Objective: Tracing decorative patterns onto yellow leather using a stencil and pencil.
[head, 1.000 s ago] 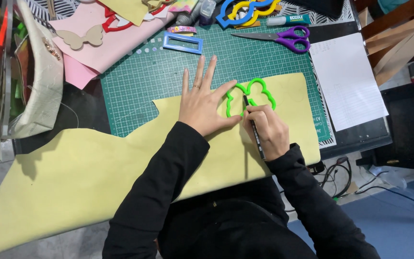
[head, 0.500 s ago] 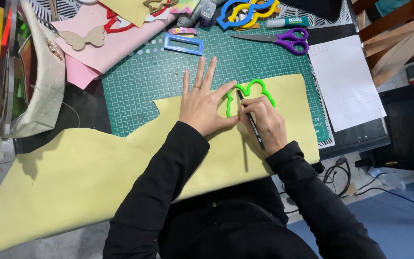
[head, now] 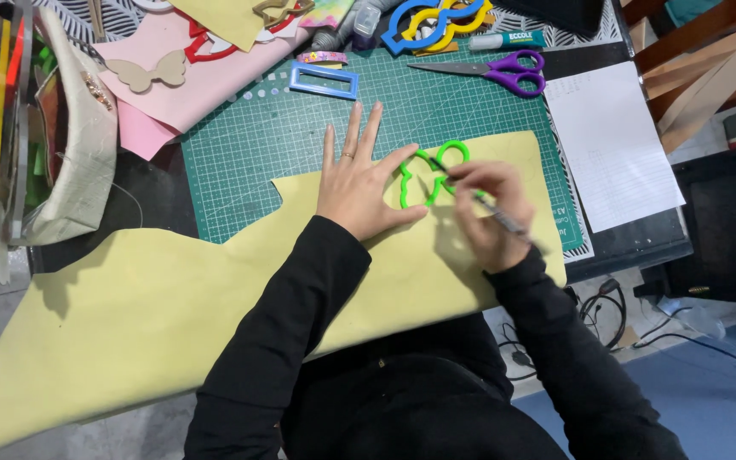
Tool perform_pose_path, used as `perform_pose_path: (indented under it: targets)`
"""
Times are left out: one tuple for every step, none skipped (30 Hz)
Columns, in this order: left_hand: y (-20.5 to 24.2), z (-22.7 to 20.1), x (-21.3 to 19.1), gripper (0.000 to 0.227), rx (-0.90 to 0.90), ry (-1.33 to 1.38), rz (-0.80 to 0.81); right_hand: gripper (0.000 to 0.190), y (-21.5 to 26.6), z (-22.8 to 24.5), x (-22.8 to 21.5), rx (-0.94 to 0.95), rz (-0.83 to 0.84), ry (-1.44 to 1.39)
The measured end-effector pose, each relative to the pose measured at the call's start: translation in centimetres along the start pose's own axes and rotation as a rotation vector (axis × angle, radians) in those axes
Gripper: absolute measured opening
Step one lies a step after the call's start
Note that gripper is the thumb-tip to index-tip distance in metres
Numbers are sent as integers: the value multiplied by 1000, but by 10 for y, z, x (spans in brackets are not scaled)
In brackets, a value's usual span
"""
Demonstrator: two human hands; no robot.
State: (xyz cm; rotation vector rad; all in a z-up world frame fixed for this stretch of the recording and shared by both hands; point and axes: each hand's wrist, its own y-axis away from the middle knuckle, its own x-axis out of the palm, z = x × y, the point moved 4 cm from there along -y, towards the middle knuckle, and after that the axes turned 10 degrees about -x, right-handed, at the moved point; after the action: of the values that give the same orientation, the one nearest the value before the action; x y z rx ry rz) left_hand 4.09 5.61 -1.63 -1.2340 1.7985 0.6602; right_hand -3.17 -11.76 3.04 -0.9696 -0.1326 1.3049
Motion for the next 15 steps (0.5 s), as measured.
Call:
perform_pose_path:
  targets:
    - [0, 1, 0, 80, -2, -1, 0, 10, -9, 3, -5, 0, 1, -2]
    - [0, 1, 0, 80, -2, 4, -3, 12, -17, 5, -12, 31, -37, -68]
    - [-1, 0, 1, 80, 2, 9, -5, 16, -25, 6, -19, 63, -76, -132]
    - [0, 0, 0, 80, 4, 9, -3, 16, -26, 2, -20, 65, -77, -130]
    - [0, 0, -1, 80, -1, 13, 1, 18, -26, -4, -21, 96, -80, -132]
    - [0, -1, -2, 81, -5, 16, 5, 22, -27, -10, -22, 128, -83, -135]
    - [0, -1, -3, 81, -5, 15, 4, 22, -26, -13, -18, 126, -83, -136]
    - [-1, -2, -3, 81, -5, 17, 0, 19, -26, -15, -14, 115, -84, -120]
    - [0, -1, -4, 82, -6, 19, -3, 16, -26, -17, -10, 106, -85, -105]
    - [0, 0, -3, 82, -8, 16, -4, 16, -23, -24, -5, 105, -85, -109]
    - [0, 0, -2, 82, -4, 23, -9, 15, -21, -30, 0, 88, -42, -137]
    - [0, 0, -1, 81, 1, 30, -14, 16, -19, -36, 6, 71, 1, -165]
    - [-1, 0, -1, 81, 3, 29, -12, 16, -21, -40, 8, 73, -2, -164]
    - [-2, 1, -1, 82, 5, 22, -14, 16, -23, -42, 11, -5, 41, -91]
    - [-1, 1, 0, 82, 7, 16, -16, 17, -24, -42, 15, -82, 85, -17]
